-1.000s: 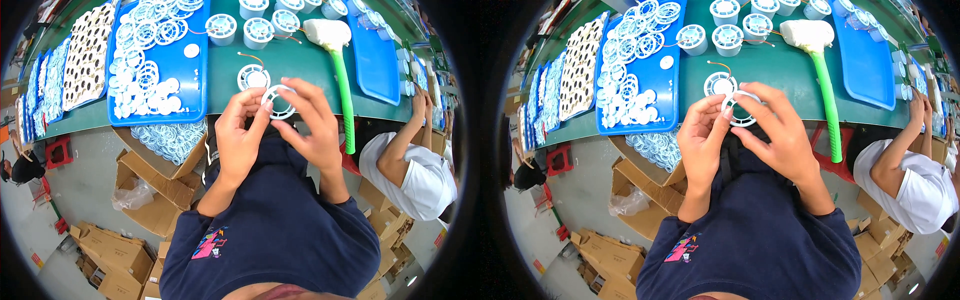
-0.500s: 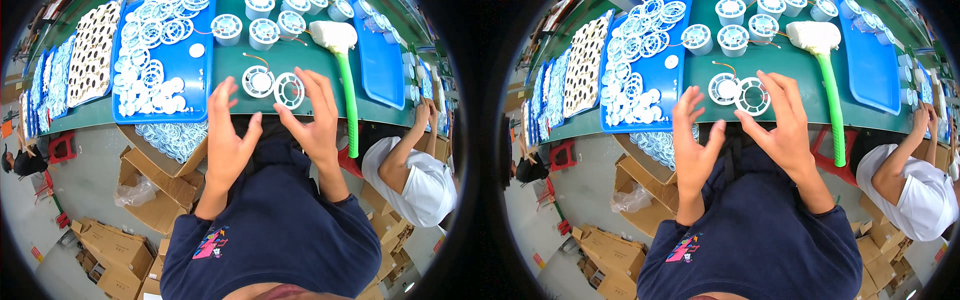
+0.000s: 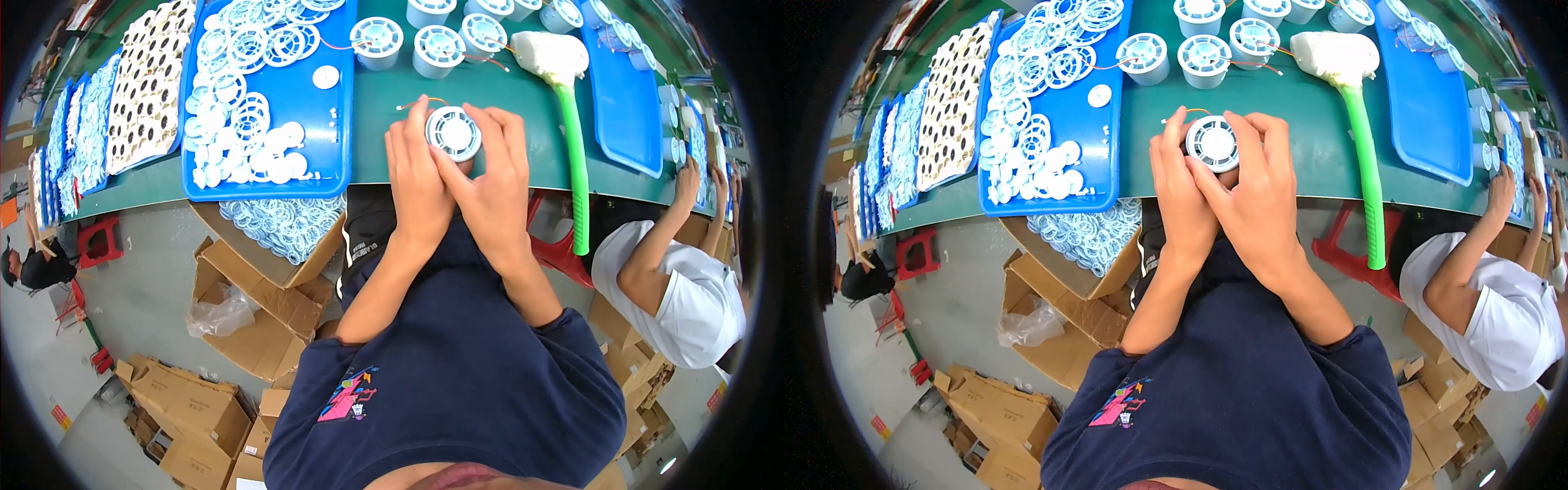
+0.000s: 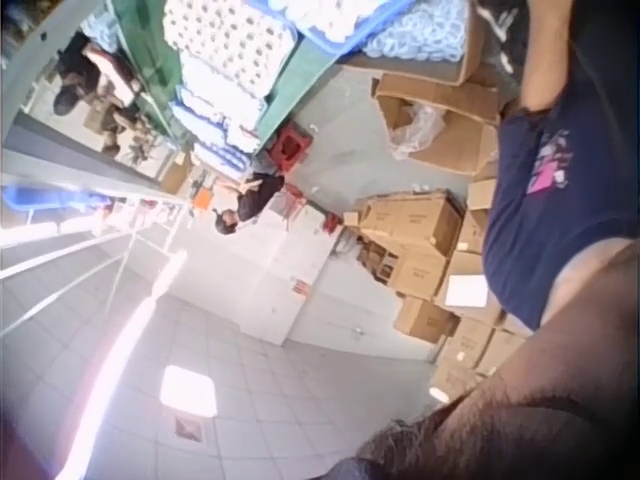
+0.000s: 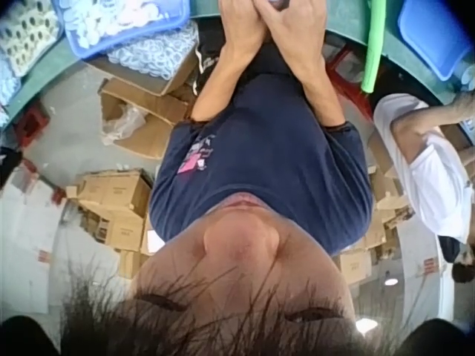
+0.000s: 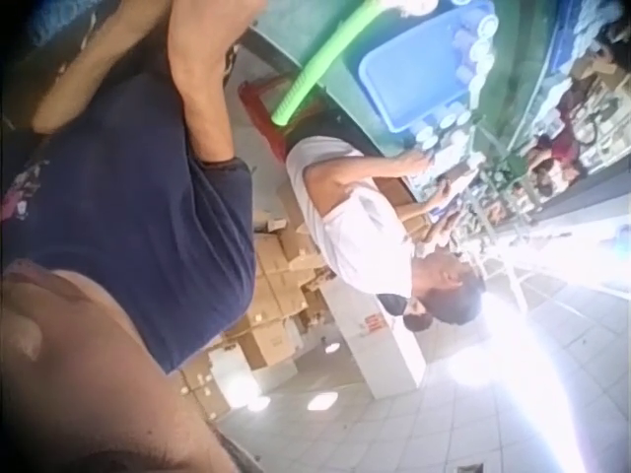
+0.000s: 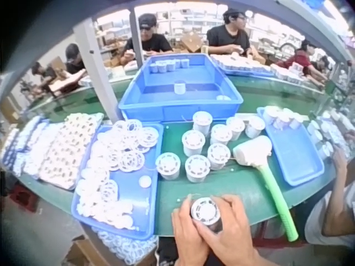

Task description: Assembling plastic components on a production line using a rubber mallet.

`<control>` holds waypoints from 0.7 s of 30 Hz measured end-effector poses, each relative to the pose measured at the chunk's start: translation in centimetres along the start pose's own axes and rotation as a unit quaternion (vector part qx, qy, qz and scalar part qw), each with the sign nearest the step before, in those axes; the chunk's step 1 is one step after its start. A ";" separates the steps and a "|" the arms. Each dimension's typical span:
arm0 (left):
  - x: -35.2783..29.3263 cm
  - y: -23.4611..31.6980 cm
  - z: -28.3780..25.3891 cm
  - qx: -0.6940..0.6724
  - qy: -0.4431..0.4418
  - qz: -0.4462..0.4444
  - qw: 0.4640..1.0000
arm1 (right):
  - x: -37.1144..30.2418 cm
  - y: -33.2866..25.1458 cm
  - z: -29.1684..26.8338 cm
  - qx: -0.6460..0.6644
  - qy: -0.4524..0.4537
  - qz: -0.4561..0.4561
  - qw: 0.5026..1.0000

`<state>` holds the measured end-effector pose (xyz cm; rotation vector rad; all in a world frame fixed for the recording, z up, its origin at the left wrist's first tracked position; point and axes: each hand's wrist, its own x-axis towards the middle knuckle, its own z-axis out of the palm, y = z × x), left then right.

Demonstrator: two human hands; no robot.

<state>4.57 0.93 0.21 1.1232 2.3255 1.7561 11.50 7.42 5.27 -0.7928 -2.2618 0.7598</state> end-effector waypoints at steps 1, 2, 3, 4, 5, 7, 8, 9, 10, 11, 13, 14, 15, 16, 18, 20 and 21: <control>-0.2 -0.1 0.2 -0.008 0.017 -0.001 1.000 | 0.0 0.0 0.0 -0.002 0.000 0.002 1.000; -0.3 -0.2 0.3 -0.010 0.015 -0.002 1.000 | 0.0 0.0 0.0 0.000 0.001 -0.004 1.000; -0.2 -0.3 0.4 -0.004 0.022 0.009 1.000 | 0.1 -0.1 0.0 0.002 0.003 -0.010 1.000; -0.2 -0.4 0.5 0.002 0.030 0.020 0.999 | 0.1 -0.1 -0.1 0.001 0.003 -0.010 1.000; -0.2 -0.5 0.6 0.000 0.030 0.020 0.999 | 0.1 -0.2 -0.3 0.000 -0.003 0.000 1.000; -0.2 -0.8 0.8 0.011 0.034 0.043 0.998 | 0.1 -0.2 -0.3 0.000 -0.008 0.010 1.000; -0.2 -0.8 0.8 0.011 0.034 0.043 0.998 | 0.2 0.0 -0.2 -0.002 -0.011 -0.004 1.000; -0.3 -0.6 0.8 0.011 0.039 0.044 0.998 | 0.1 0.1 -0.2 -0.004 -0.013 -0.017 1.000; -0.3 -0.6 0.8 0.011 0.043 0.045 0.998 | 0.2 0.1 -0.2 -0.005 -0.013 -0.016 1.000; -0.3 -0.6 0.9 0.011 0.043 0.045 0.998 | 0.2 0.1 -0.2 -0.008 -0.013 -0.018 1.000; -0.3 -0.7 0.9 0.018 0.053 0.053 0.997 | 0.3 0.1 -0.2 -0.010 -0.013 -0.020 1.000; -0.3 -0.7 0.9 0.018 0.053 0.053 0.997 | 0.4 0.1 -0.3 -0.010 -0.019 -0.028 0.999; -0.2 -0.8 0.9 0.020 0.052 0.057 0.997 | 0.5 0.1 -0.3 -0.011 -0.024 -0.036 0.999; -0.2 -0.8 0.9 0.023 0.051 0.061 0.997 | 0.5 0.1 -0.4 -0.012 -0.024 -0.036 0.999; -0.2 -0.8 0.9 0.020 0.051 0.062 0.997 | 0.5 0.2 -0.4 -0.007 -0.035 -0.034 0.999; -0.2 -0.8 0.9 0.019 0.052 0.063 0.996 | 0.5 0.2 -0.5 -0.012 -0.035 -0.036 0.999; -0.2 -0.8 1.0 0.019 0.053 0.061 0.997 | 0.5 0.2 -0.5 -0.018 -0.034 -0.037 0.999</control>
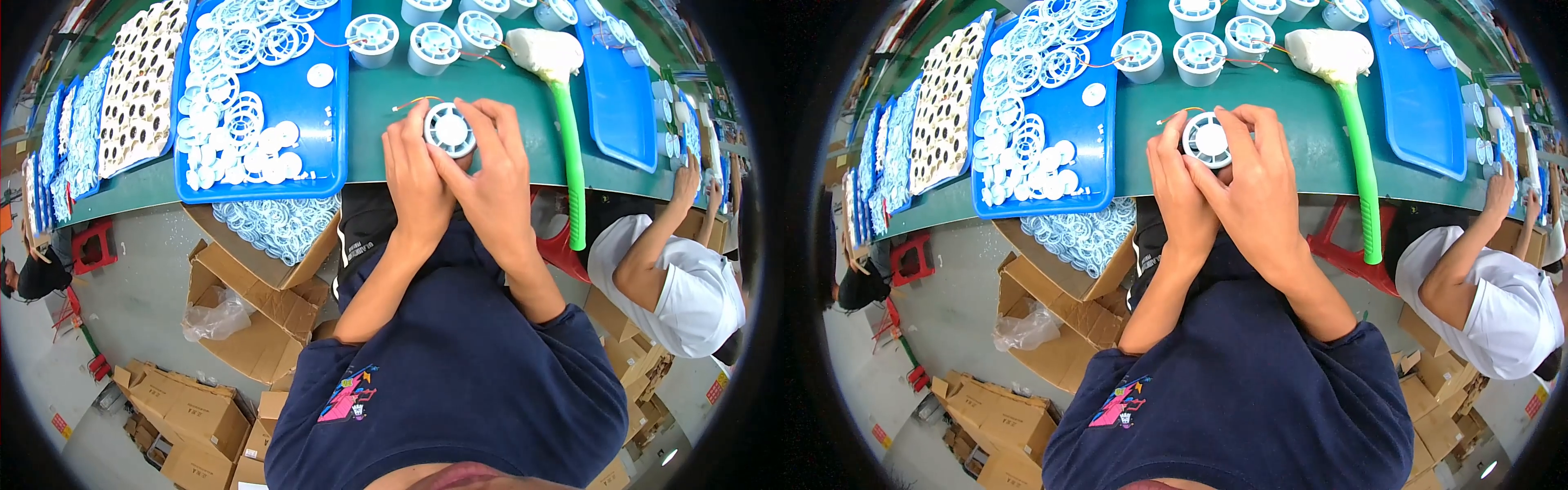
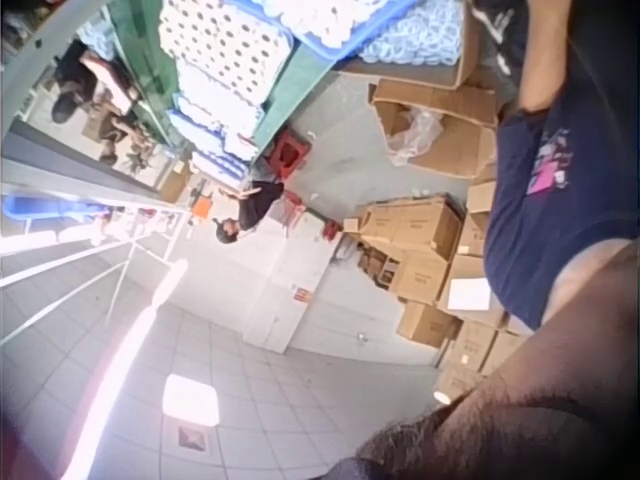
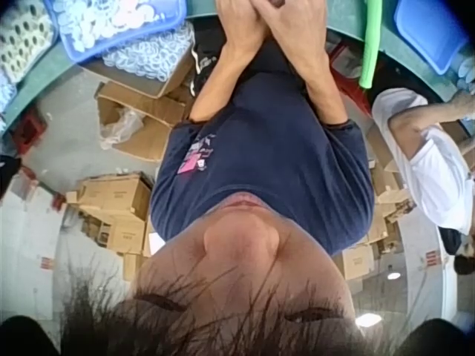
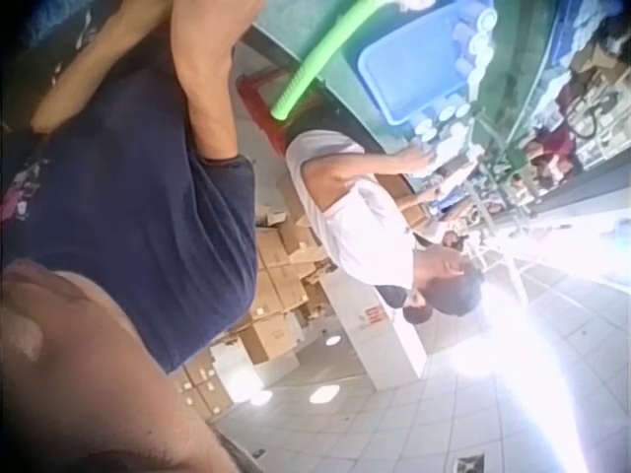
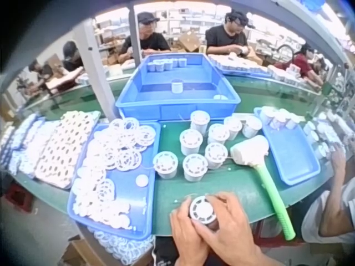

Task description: Assembling plastic components on a production line using a rubber mallet.

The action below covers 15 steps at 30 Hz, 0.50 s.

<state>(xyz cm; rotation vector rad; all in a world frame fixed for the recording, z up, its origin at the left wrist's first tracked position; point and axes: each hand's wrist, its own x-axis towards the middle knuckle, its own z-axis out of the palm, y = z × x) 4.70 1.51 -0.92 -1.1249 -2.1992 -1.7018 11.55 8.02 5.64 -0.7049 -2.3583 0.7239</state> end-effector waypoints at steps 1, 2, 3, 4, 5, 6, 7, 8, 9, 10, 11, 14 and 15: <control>-0.1 0.0 0.0 0.000 0.001 -0.003 1.000 | 0.0 -0.1 0.0 0.000 -0.001 0.000 1.000; -0.1 0.0 -0.1 0.001 0.001 -0.003 1.000 | 0.0 -0.4 0.0 0.008 -0.005 0.022 1.000; -0.1 0.2 -0.1 -0.012 0.003 -0.003 1.000 | 0.1 -0.5 0.0 0.017 -0.009 0.044 0.999; -0.1 0.2 -0.2 -0.024 0.005 -0.003 1.000 | 0.1 -0.5 -0.1 0.016 -0.009 0.044 0.999; -0.1 0.2 -0.3 -0.024 0.005 -0.003 1.000 | 0.1 -0.4 -0.3 0.002 -0.016 0.033 0.999; -0.2 0.2 -0.4 -0.023 -0.005 -0.010 1.000 | 0.1 -0.3 -0.5 -0.013 -0.023 0.021 0.999; -0.2 0.2 -0.6 -0.022 -0.016 -0.017 0.999 | 0.3 0.0 -1.2 -0.021 -0.021 0.013 0.999; -0.1 0.2 -0.8 -0.027 -0.018 -0.027 0.999 | 0.5 0.6 -2.2 -0.029 -0.018 0.004 0.999; 0.1 0.6 -0.9 -0.037 -0.022 -0.035 0.998 | 0.7 2.1 -3.1 -0.104 0.035 0.008 0.994; 0.1 0.7 -1.2 -0.043 -0.022 -0.048 0.998 | 1.1 3.3 -4.0 -0.112 0.066 0.034 0.991; 0.2 0.9 -1.0 -0.050 -0.022 -0.048 0.997 | 1.1 5.5 -4.8 -0.162 0.113 0.052 0.979; 0.3 0.9 -0.8 -0.066 -0.020 -0.052 0.996 | 0.7 11.4 -5.6 -0.308 0.116 0.077 0.941; 0.4 0.9 -1.0 -0.063 -0.029 -0.053 0.996 | 0.9 11.9 -5.5 -0.311 0.115 0.078 0.940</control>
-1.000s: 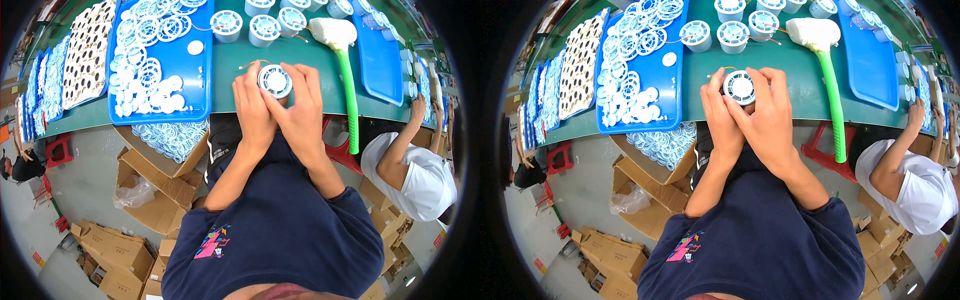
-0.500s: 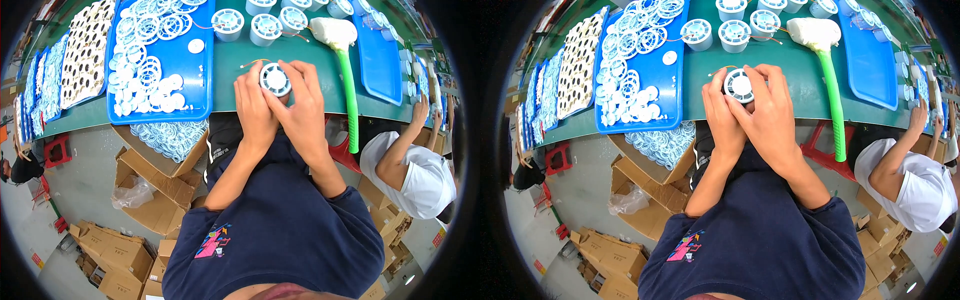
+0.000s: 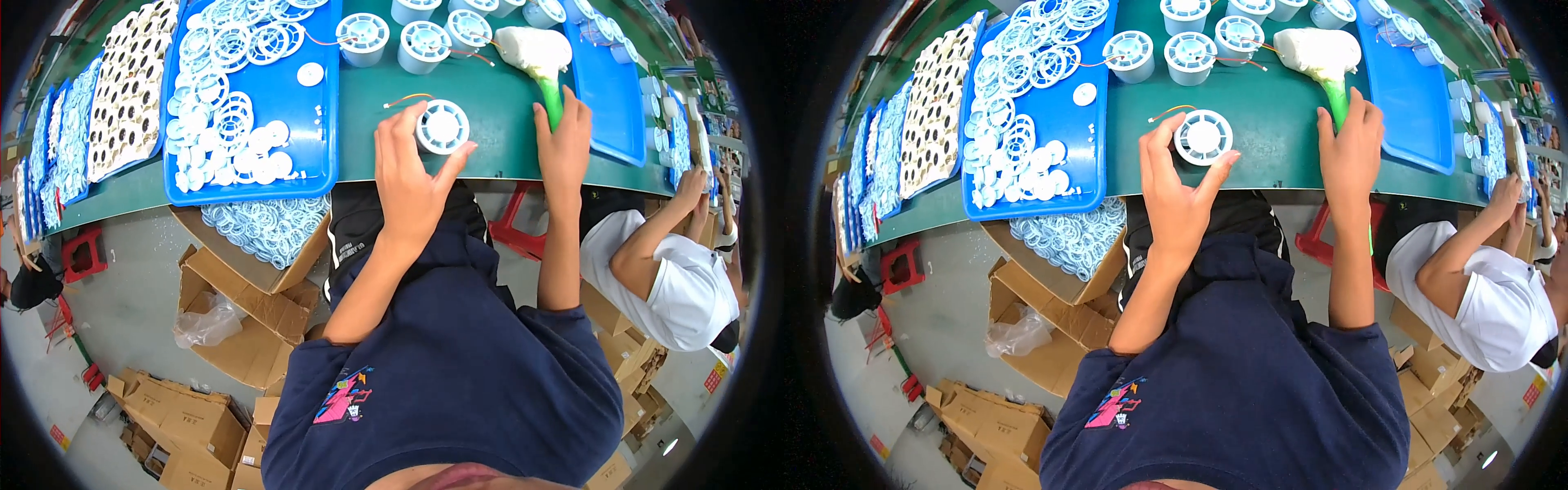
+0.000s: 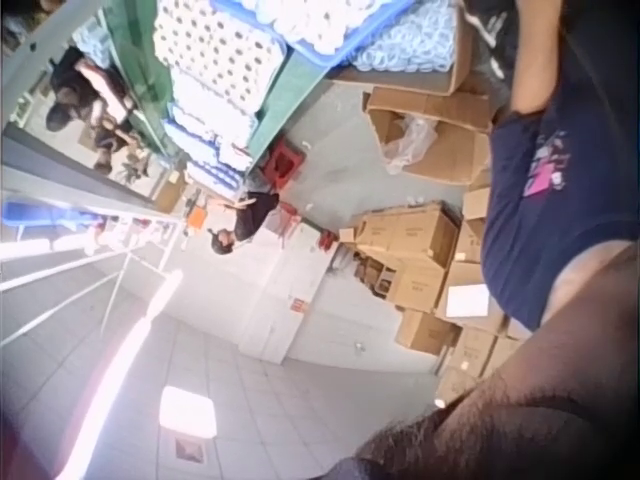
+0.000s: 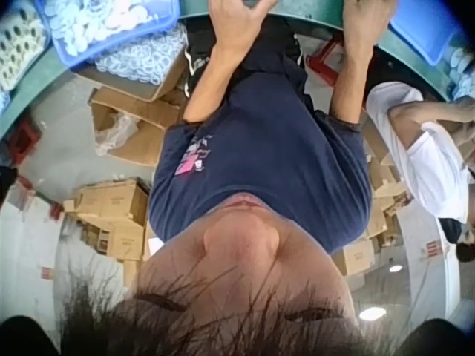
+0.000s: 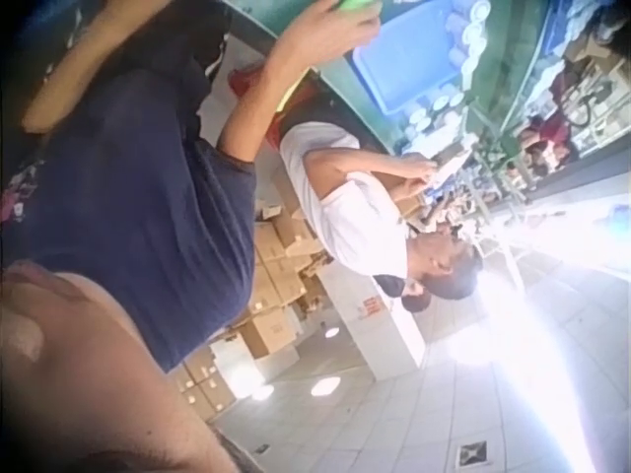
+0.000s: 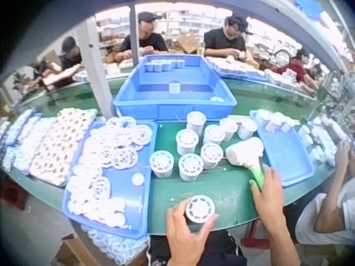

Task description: Assembling plastic components on a production line using a rubber mallet.

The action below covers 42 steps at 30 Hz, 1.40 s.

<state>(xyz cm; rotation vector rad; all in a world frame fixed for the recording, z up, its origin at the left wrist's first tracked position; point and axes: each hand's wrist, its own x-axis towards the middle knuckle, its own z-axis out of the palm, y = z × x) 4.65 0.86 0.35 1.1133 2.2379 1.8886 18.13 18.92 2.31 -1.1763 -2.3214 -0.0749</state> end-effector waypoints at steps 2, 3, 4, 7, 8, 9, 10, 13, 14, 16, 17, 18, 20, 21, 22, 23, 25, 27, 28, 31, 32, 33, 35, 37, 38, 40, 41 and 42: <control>0.0 -0.1 -0.3 0.001 -0.011 -0.002 1.000 | 0.2 0.4 0.4 0.004 -0.061 0.038 0.997; 0.1 -0.2 -0.4 0.005 -0.015 -0.006 1.000 | 0.4 0.3 0.1 0.005 -0.062 0.035 0.997; 0.2 -0.3 -0.4 0.009 -0.018 -0.011 1.000 | 0.5 0.2 -0.5 0.092 -0.083 0.061 0.990; 0.4 0.0 -0.4 -0.004 -0.029 -0.016 0.999 | -0.7 0.7 -3.9 0.319 -0.120 0.141 0.930; 0.5 -0.2 -0.7 0.003 -0.028 -0.020 0.999 | -1.4 0.0 -5.8 0.426 -0.157 0.219 0.864; 0.7 -0.2 -0.9 0.002 -0.036 -0.007 0.999 | -2.1 -0.6 -7.2 0.499 -0.158 0.162 0.836; 0.8 -0.4 -1.0 0.002 -0.045 0.007 0.999 | -2.9 -1.1 -7.8 0.460 -0.182 0.158 0.855; 0.8 -0.6 -1.5 0.013 -0.052 -0.002 0.999 | -2.5 -2.0 -9.2 0.384 -0.326 0.142 0.852; 1.0 -0.8 -1.9 0.008 -0.084 0.001 0.996 | -2.2 -2.4 -9.5 0.399 -0.348 0.176 0.830; 1.0 -1.3 -2.2 -0.041 -0.102 -0.009 0.994 | -2.6 -1.4 -9.0 0.416 -0.277 0.147 0.854; 1.1 -1.5 -2.2 -0.089 -0.120 -0.019 0.989 | -2.9 -1.6 -9.1 0.449 -0.235 0.155 0.848; 1.3 -1.4 -2.2 -0.089 -0.119 -0.008 0.989 | -3.1 -1.5 -9.2 0.453 -0.258 0.169 0.836; 1.1 -1.3 -2.2 -0.086 -0.121 -0.012 0.989 | -2.5 -1.8 -9.6 0.306 -0.343 0.084 0.884; 1.1 -1.4 -2.1 -0.089 -0.121 -0.016 0.989 | -2.1 -2.0 -9.9 0.327 -0.327 0.084 0.883; 1.0 -1.4 -2.2 -0.081 -0.128 -0.020 0.988 | -2.3 -1.8 -9.9 0.361 -0.304 0.103 0.876; 1.2 -1.6 -2.2 -0.082 -0.128 -0.020 0.988 | -2.5 -1.7 -9.8 0.393 -0.281 0.122 0.867; 1.4 -1.6 -2.1 -0.082 -0.115 0.004 0.990 | -2.6 -2.0 -9.8 0.347 -0.281 0.071 0.892; 1.1 -1.6 -2.0 -0.102 -0.128 -0.014 0.986 | -1.4 -2.5 -10.3 0.286 -0.332 0.054 0.897; 1.2 -1.6 -1.9 -0.076 -0.116 0.002 0.990 | -1.2 -2.5 -10.4 0.318 -0.321 0.071 0.889; 1.4 -1.5 -1.8 -0.069 -0.112 0.007 0.991 | -1.2 -2.4 -10.6 0.335 -0.314 0.077 0.885; 1.3 -1.4 -1.9 -0.088 -0.120 -0.002 0.989 | -0.9 -3.0 -10.6 0.294 -0.318 0.040 0.900; 1.6 -1.1 -1.8 -0.020 -0.102 0.024 0.994 | -0.6 -2.7 -10.1 0.254 -0.324 0.012 0.911; 1.4 -1.4 -1.9 -0.035 -0.124 0.020 0.991 | -0.2 -2.6 -10.1 0.327 -0.307 0.063 0.892; 1.3 -1.3 -1.9 -0.030 -0.127 0.036 0.991 | -0.9 -2.2 -10.3 0.395 -0.304 0.104 0.861; 1.0 -1.3 -2.0 -0.028 -0.127 0.033 0.991 | -1.0 -2.2 -10.3 0.397 -0.305 0.100 0.860; 1.2 -1.4 -2.0 -0.018 -0.137 0.034 0.990 | -0.1 -2.9 -10.1 0.300 -0.314 0.033 0.900; 1.3 -1.6 -2.0 -0.077 -0.145 0.012 0.986 | 0.3 -2.7 -9.9 0.307 -0.316 0.045 0.897; 1.3 -1.5 -2.0 -0.078 -0.145 0.011 0.986 | 0.3 -2.1 -9.8 0.338 -0.311 0.073 0.885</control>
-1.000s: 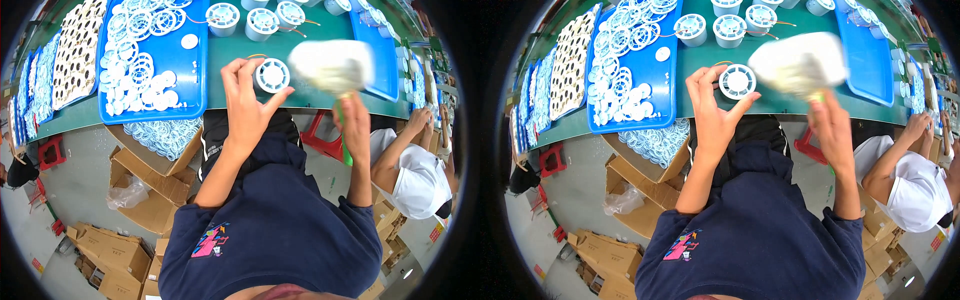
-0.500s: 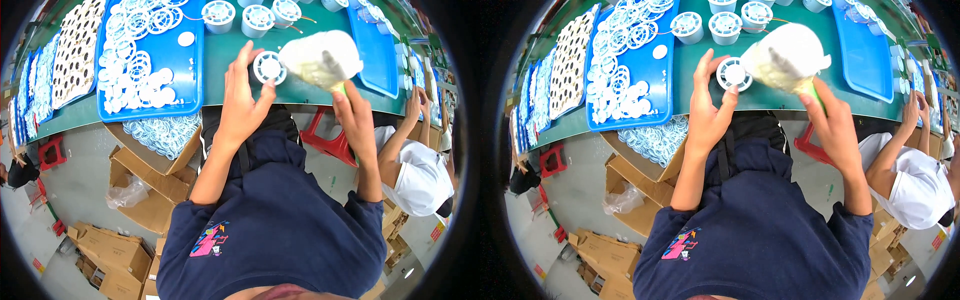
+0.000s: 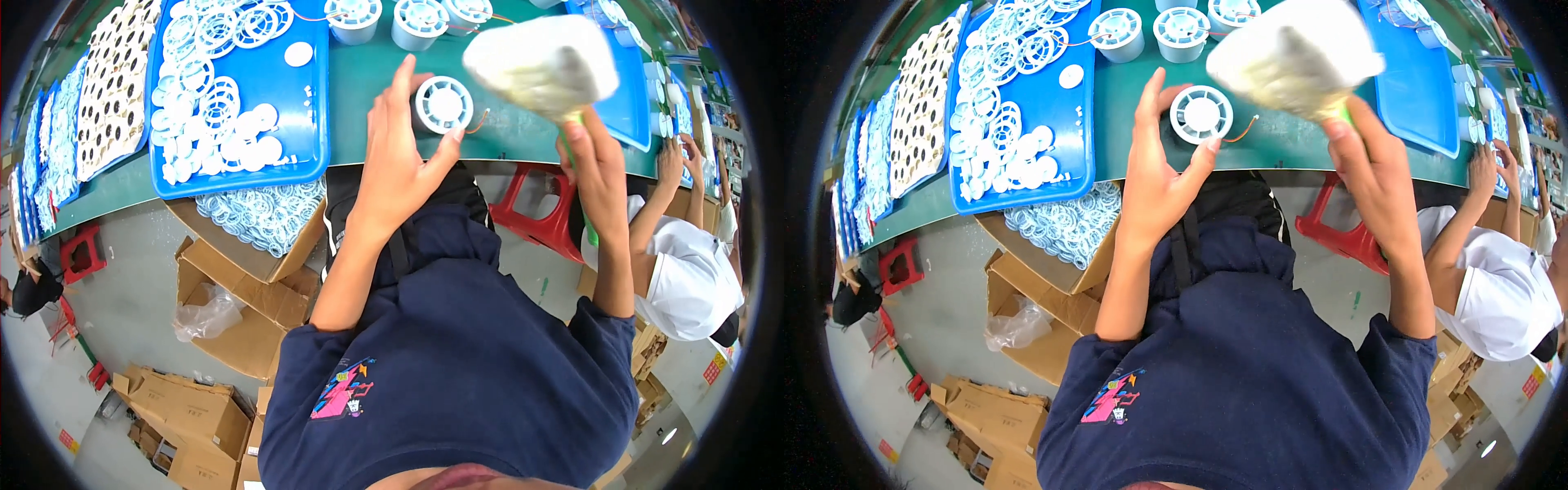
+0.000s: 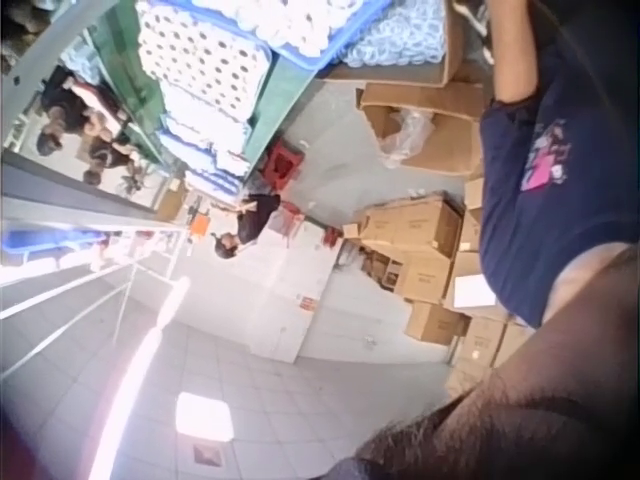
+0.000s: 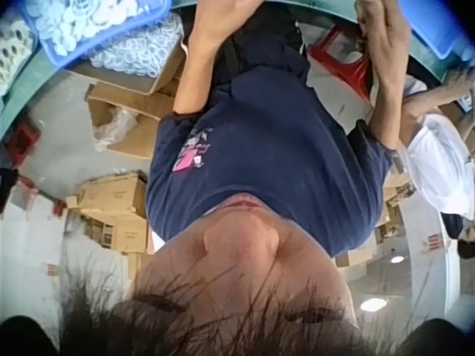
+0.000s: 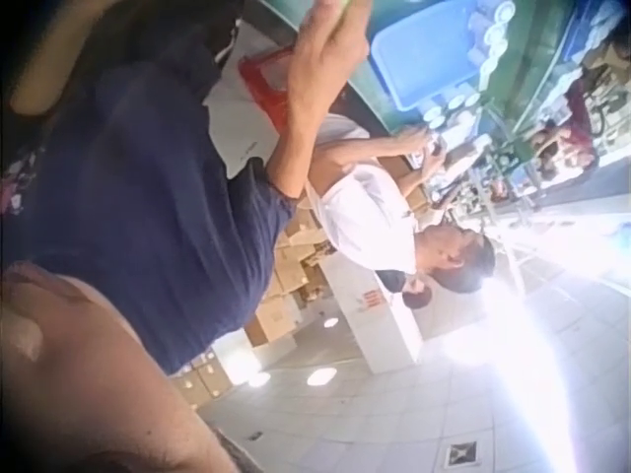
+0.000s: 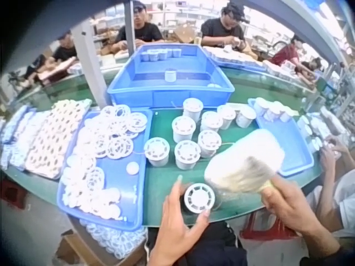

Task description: Assembling plastic components on a production line using a rubber mallet.

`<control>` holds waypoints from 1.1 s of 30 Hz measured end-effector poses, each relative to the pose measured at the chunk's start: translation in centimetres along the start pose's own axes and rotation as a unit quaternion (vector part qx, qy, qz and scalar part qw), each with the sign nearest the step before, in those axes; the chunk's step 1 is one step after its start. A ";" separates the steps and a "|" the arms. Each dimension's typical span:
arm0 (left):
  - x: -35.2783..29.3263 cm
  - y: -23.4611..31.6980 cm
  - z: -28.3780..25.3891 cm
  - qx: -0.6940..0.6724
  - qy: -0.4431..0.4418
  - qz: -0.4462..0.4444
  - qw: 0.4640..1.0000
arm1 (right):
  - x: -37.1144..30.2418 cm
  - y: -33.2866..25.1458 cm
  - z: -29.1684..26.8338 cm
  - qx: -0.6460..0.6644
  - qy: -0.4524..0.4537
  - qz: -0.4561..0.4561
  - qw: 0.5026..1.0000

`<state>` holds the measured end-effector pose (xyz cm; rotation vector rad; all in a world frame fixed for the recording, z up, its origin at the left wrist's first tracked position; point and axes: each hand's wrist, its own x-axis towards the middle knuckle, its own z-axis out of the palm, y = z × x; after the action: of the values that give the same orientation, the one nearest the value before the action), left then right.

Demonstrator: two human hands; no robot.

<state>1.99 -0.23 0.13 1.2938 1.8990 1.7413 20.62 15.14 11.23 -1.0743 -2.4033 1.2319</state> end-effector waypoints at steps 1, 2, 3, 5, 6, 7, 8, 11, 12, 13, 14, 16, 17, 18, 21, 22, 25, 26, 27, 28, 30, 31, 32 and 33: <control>0.1 0.2 -0.1 0.011 0.007 0.000 1.000 | 0.0 -0.1 -0.2 -0.001 -0.001 0.001 1.000; 0.0 0.3 -0.1 0.022 0.014 0.000 1.000 | 0.0 -0.4 -0.4 0.011 -0.010 0.026 1.000; 0.0 0.2 -0.1 -0.002 -0.003 -0.020 1.000 | 0.0 -0.7 -0.5 0.025 -0.017 0.050 0.998; 0.0 0.1 -0.3 -0.014 0.001 -0.017 1.000 | 0.7 -0.6 -0.4 -0.053 -0.023 0.004 0.998; 0.0 0.0 -0.2 -0.027 0.006 -0.015 0.999 | 0.9 -0.5 -0.7 -0.016 -0.011 0.023 1.000; 0.1 0.1 0.0 -0.030 0.008 -0.015 0.999 | 0.6 -0.4 -0.6 0.031 0.010 0.023 0.999; 0.3 0.3 0.1 -0.025 0.001 -0.023 0.999 | 0.7 -0.5 -0.7 0.028 0.010 0.023 0.999; -0.1 0.3 -0.4 -0.036 -0.010 -0.029 0.999 | 0.9 -1.9 -0.5 -0.041 -0.054 0.044 0.997; -0.1 0.2 -0.4 -0.034 -0.011 -0.040 0.999 | 1.1 -1.9 -0.5 -0.042 -0.051 0.044 0.997; 0.0 0.2 -0.3 -0.031 -0.011 -0.051 0.998 | 1.2 -1.7 -0.5 -0.013 -0.015 0.025 0.999; 0.2 0.3 -0.2 -0.032 -0.012 -0.049 0.998 | 1.2 -1.6 -0.4 0.015 0.021 0.006 1.000; 0.4 0.7 -0.4 -0.022 -0.015 -0.065 0.998 | 1.5 -2.5 -0.5 -0.053 -0.024 0.007 0.998; 0.2 0.6 -0.5 -0.020 -0.016 -0.065 0.998 | 1.9 -2.6 -0.6 -0.144 -0.056 -0.018 0.988; 0.1 0.3 -0.3 -0.031 -0.018 -0.063 0.997 | 2.4 -3.1 -0.9 -0.134 -0.053 -0.018 0.989; 0.4 -0.1 -0.2 -0.053 -0.030 -0.058 0.996 | 2.3 -3.1 -1.1 -0.090 -0.011 -0.056 0.994; 0.3 0.0 -0.4 -0.064 -0.037 -0.058 0.996 | 2.3 -3.7 -0.9 -0.082 -0.025 -0.015 0.996; 0.7 0.4 -0.5 -0.005 -0.041 -0.067 0.997 | 2.8 -4.0 0.1 -0.167 -0.047 -0.112 0.979; 0.7 0.3 -0.7 0.057 -0.037 0.000 0.998 | 2.4 -3.5 0.0 -0.158 -0.044 -0.116 0.980; 0.7 0.4 -0.8 0.067 -0.045 -0.009 0.997 | 2.0 -3.0 -0.7 -0.153 -0.040 -0.123 0.980; 0.5 0.2 -0.7 0.079 -0.053 -0.022 0.995 | 1.3 -2.3 -1.3 -0.153 -0.045 -0.039 0.986; 0.5 0.4 -0.6 0.072 -0.036 -0.032 0.996 | -0.6 1.4 -1.1 -0.087 0.039 -0.092 0.991; 0.6 0.7 -0.5 0.053 -0.027 -0.036 0.998 | -1.5 2.6 -0.8 -0.094 0.092 -0.083 0.988; 0.5 1.0 -0.5 0.006 -0.027 -0.083 0.996 | -1.8 3.6 -0.1 -0.082 0.123 -0.054 0.988; 0.6 1.2 -0.9 -0.014 -0.002 -0.087 0.996 | -1.8 3.9 0.8 -0.068 0.151 -0.026 0.986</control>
<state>1.53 -0.58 1.65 1.0842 1.9146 1.6713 23.45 14.92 7.93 -1.1367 -2.2893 0.8291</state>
